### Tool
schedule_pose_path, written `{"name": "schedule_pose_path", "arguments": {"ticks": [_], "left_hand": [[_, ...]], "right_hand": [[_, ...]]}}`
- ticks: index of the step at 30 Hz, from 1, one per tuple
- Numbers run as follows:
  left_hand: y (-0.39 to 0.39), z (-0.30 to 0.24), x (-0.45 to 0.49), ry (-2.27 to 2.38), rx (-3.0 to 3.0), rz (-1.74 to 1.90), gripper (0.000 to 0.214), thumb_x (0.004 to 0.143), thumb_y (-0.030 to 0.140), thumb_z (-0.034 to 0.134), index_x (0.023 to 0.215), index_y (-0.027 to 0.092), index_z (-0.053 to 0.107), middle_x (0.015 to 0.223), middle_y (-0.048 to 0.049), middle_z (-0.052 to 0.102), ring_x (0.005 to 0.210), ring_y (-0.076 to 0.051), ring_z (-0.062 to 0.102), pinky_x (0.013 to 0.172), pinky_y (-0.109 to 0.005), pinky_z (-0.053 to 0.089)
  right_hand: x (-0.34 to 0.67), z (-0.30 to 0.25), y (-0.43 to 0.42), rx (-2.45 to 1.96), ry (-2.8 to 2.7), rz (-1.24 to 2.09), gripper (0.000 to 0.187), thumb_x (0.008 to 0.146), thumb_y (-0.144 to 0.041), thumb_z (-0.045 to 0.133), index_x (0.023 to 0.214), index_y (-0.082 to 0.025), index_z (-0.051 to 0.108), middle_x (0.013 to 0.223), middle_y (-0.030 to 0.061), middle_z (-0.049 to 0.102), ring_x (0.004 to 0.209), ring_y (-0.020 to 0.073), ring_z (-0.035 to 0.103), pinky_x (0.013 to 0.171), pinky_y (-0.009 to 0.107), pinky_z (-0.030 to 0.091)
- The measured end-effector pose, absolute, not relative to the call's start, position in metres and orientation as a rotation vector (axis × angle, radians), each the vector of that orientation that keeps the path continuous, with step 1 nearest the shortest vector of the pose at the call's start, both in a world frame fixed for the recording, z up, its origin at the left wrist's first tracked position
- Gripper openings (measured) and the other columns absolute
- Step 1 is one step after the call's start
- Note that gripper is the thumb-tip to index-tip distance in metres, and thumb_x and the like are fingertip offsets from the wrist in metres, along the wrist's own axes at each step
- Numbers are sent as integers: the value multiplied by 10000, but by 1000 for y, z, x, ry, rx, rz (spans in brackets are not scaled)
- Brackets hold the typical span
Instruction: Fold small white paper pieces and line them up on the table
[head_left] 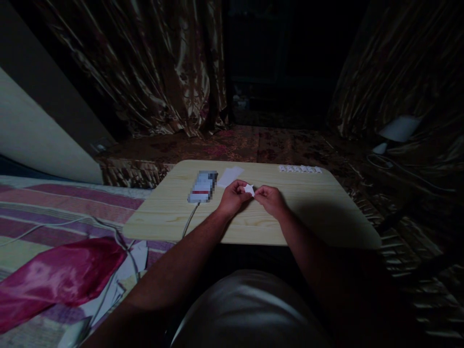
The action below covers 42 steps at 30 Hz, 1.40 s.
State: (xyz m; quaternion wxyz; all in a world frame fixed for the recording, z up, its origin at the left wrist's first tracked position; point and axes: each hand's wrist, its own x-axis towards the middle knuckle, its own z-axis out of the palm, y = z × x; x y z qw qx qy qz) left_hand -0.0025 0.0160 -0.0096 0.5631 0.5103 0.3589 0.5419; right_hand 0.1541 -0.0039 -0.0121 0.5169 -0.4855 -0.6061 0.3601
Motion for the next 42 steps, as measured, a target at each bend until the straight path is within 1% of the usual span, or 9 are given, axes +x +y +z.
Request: {"name": "schedule_pose_path", "arguments": {"ticks": [8, 12, 16, 24, 31, 37, 42], "left_hand": [[18, -11, -4, 853, 1242, 1281, 387, 522, 176, 807, 866, 166, 631, 624, 55, 578, 557, -81, 508, 592, -215, 422], [19, -13, -4, 854, 1260, 1279, 391, 520, 180, 811, 869, 163, 635, 624, 55, 574, 566, -86, 516, 611, -227, 438], [20, -14, -4, 865, 1323, 1257, 371, 535, 183, 810, 869, 164, 648, 626, 52, 572, 553, -82, 502, 590, -218, 422], [20, -14, -4, 882, 1270, 1249, 409, 493, 201, 845, 845, 161, 639, 621, 57, 569, 548, -82, 506, 593, -224, 428], [21, -17, -3, 880, 1270, 1201, 422, 487, 228, 866, 823, 146, 625, 627, 51, 584, 541, -82, 515, 568, -221, 417], [20, -18, -4, 879, 1273, 1194, 407, 472, 204, 863, 799, 144, 627, 639, 40, 606, 551, -84, 529, 570, -219, 422], [21, -19, -4, 869, 1289, 1174, 397, 479, 207, 860, 786, 144, 616, 648, 32, 621, 560, -90, 537, 570, -220, 424]], "right_hand": [[156, -21, 0, -1148, -1471, 804, 153, 702, -332, 645, 706, -180, 661, 623, -4, 623, 541, 122, 508, 506, 237, 372], [155, -21, 0, -1151, -1487, 809, 147, 709, -327, 637, 713, -182, 661, 596, -14, 607, 529, 122, 502, 505, 237, 372], [156, -20, 0, -1160, -1482, 790, 126, 699, -305, 640, 684, -180, 648, 616, -12, 616, 537, 117, 504, 524, 237, 381], [155, -16, -2, -1165, -1464, 807, 157, 701, -332, 640, 710, -177, 656, 578, -18, 595, 534, 122, 501, 517, 238, 376], [156, -17, -2, -1153, -1458, 793, 147, 685, -315, 645, 681, -168, 654, 625, -3, 621, 552, 119, 507, 530, 240, 381], [155, -14, -3, -1162, -1426, 802, 151, 687, -324, 636, 679, -173, 642, 593, -10, 608, 545, 125, 513, 525, 243, 385], [155, -15, -3, -1162, -1428, 791, 131, 676, -300, 632, 666, -170, 638, 613, -6, 618, 555, 124, 520, 538, 242, 395]]}}
